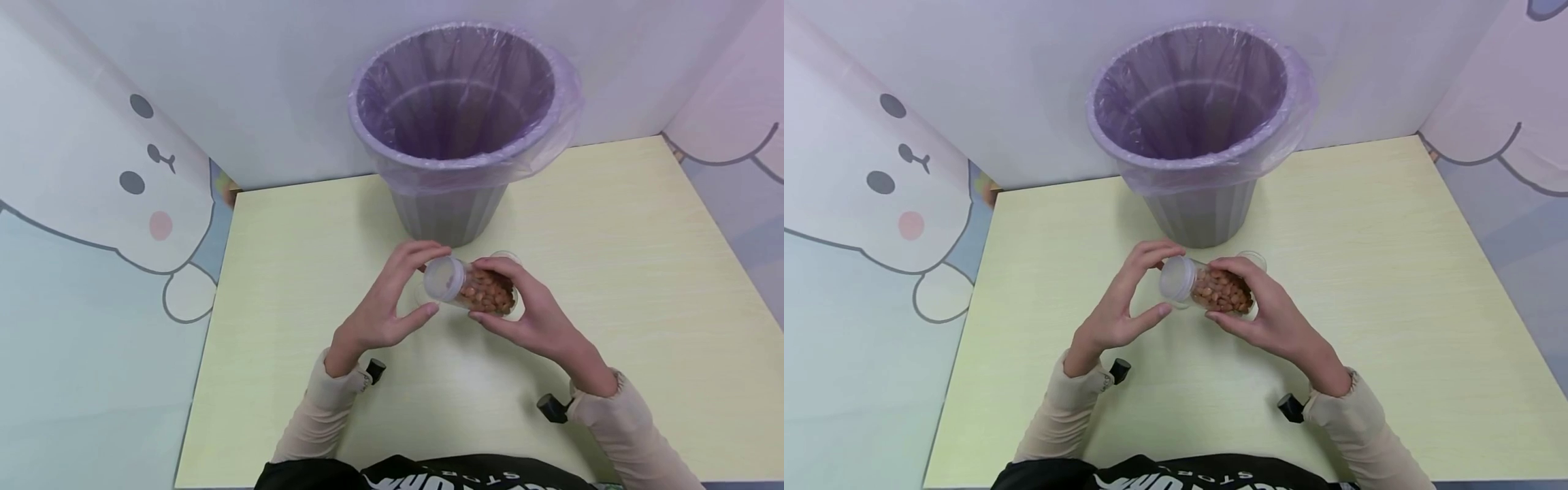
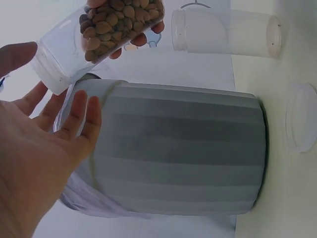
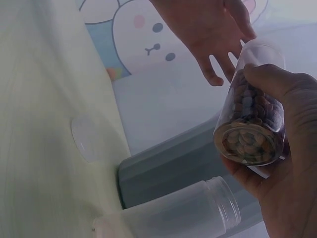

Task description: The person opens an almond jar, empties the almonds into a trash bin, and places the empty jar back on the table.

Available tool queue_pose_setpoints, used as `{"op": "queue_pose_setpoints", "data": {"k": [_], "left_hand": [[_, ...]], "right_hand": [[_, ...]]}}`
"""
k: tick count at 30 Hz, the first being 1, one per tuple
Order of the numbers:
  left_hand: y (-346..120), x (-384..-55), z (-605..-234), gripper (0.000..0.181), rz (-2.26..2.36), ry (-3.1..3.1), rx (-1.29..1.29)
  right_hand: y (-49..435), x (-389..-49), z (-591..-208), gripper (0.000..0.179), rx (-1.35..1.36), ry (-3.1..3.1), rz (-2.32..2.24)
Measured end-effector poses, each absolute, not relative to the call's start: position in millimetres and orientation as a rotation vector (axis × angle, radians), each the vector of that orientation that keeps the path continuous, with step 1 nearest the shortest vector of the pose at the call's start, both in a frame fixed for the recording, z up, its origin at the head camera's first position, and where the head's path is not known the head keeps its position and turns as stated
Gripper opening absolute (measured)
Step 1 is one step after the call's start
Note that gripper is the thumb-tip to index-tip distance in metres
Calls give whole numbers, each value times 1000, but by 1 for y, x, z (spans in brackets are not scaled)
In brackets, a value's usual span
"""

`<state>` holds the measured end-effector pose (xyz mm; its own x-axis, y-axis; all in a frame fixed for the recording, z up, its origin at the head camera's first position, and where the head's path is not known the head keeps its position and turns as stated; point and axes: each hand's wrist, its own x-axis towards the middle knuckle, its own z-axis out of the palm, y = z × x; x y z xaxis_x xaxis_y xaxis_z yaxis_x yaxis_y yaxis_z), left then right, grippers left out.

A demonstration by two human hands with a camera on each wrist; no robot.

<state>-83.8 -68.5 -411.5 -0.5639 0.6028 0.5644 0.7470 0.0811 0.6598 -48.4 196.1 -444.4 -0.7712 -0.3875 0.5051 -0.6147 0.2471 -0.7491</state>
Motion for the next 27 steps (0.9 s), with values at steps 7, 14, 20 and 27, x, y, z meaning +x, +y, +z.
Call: {"op": "queue_pose_setpoints", "data": {"k": [7, 14, 20, 27], "left_hand": [[-69, -83, -413, 63, -1499, -2206, -1335], [-68, -83, -417, 60, -1525, -2220, -1288], [-67, -84, -420, 64, -1487, -2241, -1243], [-68, -84, -419, 72, -1461, -2220, -1284]], "right_hand": [[195, -49, -445, 68, 954, -2284, 1516], [194, -46, -444, 70, 939, -2296, 1477], [194, -45, -445, 70, 933, -2301, 1471], [194, -47, -446, 70, 938, -2280, 1475]]}}
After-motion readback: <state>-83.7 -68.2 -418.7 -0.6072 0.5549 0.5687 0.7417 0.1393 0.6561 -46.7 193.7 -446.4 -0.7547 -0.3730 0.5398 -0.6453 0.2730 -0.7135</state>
